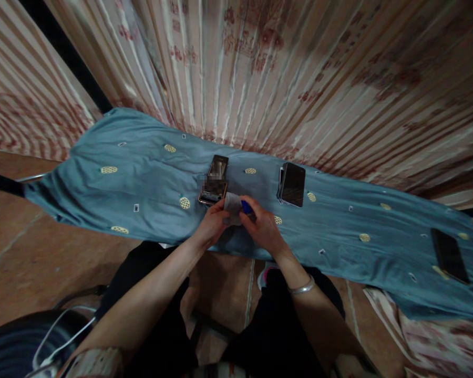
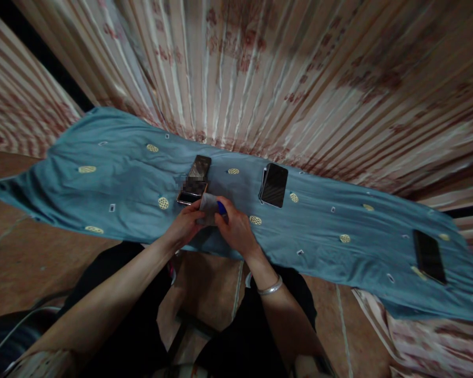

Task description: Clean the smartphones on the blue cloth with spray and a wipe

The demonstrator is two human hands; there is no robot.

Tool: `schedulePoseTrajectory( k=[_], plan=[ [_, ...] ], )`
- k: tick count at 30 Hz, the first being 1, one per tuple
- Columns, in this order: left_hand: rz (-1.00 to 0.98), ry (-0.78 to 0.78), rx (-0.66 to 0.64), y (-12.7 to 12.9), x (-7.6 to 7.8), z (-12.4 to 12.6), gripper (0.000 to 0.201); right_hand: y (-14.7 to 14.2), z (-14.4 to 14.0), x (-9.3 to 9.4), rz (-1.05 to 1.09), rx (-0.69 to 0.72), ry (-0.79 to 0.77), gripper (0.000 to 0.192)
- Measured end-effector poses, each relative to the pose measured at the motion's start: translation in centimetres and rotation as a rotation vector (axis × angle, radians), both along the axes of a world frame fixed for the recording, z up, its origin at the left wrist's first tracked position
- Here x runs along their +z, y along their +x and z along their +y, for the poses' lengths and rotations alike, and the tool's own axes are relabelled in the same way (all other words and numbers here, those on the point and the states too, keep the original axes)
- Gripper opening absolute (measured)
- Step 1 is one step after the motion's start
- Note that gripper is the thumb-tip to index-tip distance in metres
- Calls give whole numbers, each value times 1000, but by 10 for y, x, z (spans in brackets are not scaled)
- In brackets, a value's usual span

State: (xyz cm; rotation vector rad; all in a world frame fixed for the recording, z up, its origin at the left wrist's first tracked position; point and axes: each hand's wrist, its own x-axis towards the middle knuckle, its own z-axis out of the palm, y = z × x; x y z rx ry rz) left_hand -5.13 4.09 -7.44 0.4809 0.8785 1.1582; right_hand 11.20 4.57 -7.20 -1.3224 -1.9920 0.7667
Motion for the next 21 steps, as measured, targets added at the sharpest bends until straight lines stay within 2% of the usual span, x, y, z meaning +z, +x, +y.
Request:
schedulePoseTrajectory(
  k=[5, 8, 11, 13, 16, 18, 21],
  plan=[
    [23, -40, 80, -10, 1, -1, 32, 20, 9, -11, -165, -31, 104, 56],
    [36, -94, 99, -15, 0, -4, 31, 25, 10, -21, -320, -26, 88, 61],
    [33, -117, 80, -18, -1, -7, 26, 22, 9, -23, -338, -15, 70, 60],
    [19, -96, 53, -19, -2, -8, 24, 18, 9, -19, -228, -37, 98, 52],
    [-13, -41, -3, -22, 0, -9, 23, 10, 11, -7, 79, -114, 80, 39],
    [-35, -16, -35, -24, 2, -8, 23, 3, 12, 1, 298, -131, -97, 41],
    [-61, 10, -58, -25, 3, -6, 24, -11, 12, 6, 553, -26, -463, 50]
  ],
)
